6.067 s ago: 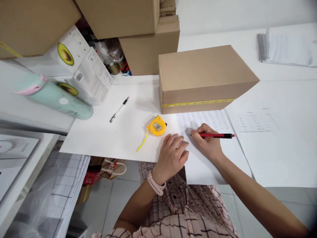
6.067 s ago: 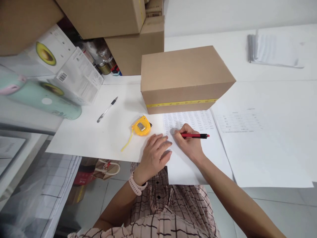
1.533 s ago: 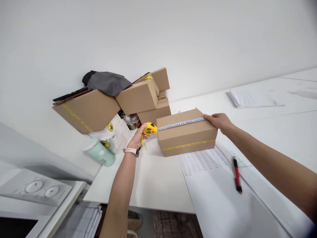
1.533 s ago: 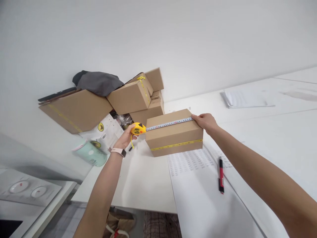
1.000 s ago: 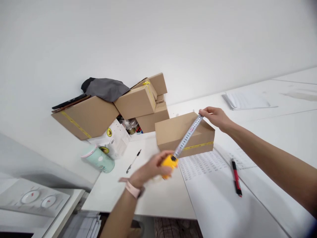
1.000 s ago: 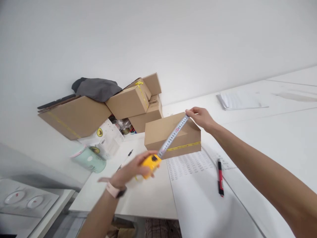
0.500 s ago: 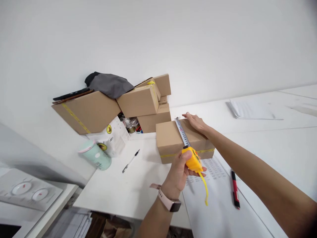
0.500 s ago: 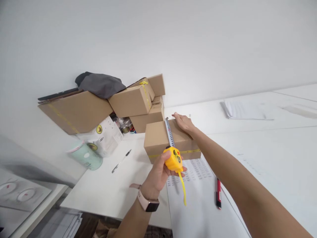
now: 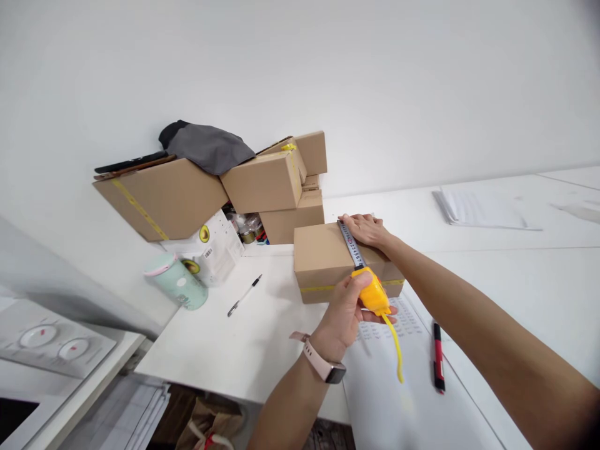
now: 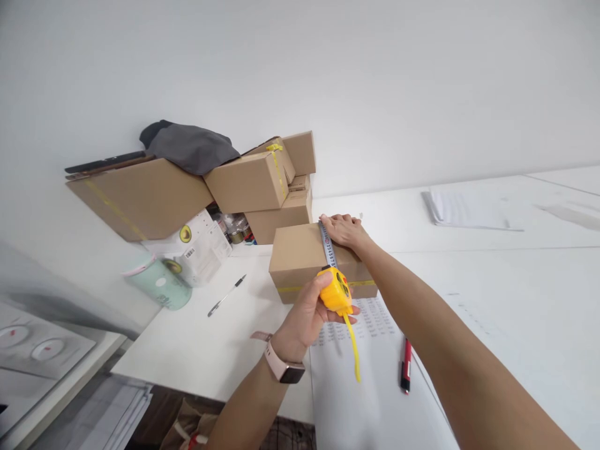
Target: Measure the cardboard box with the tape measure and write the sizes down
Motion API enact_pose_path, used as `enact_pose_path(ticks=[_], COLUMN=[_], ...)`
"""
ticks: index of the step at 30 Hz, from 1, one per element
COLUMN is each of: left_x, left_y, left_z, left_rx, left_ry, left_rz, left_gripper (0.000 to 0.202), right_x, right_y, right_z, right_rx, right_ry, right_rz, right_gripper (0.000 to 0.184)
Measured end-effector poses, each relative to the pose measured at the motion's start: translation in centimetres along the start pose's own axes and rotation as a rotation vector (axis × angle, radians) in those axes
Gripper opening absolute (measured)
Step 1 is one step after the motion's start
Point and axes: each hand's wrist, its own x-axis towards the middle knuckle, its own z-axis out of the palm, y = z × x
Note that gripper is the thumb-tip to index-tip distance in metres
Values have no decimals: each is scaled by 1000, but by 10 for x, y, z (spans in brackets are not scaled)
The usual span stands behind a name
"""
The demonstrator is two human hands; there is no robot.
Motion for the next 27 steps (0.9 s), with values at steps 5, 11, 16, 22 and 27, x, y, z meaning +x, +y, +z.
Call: enact_pose_path(ticks=[5, 11, 16, 22, 27], left_x=[-1, -10, -12, -14, -17], left_y=[-1, -6, -6, -5, -3], left_z=[7, 12, 11, 14, 13], left_rx=[-15, -14, 4, 0, 4], left_ry=[23, 39, 32, 57, 80], left_rz=[-3, 12, 9, -5, -10], left_gripper=[64, 62, 62, 62, 63], right_x=[2, 3, 5, 7, 8], right_y=[4, 11, 13, 13, 16], right_z=[4, 11, 13, 15, 16], right_rx=[-51, -111, -126, -116, -120], right_ry=[25, 69, 91, 117, 122], right_rz=[-25, -79, -93, -90, -114], right_gripper=[73, 62, 59, 64, 62])
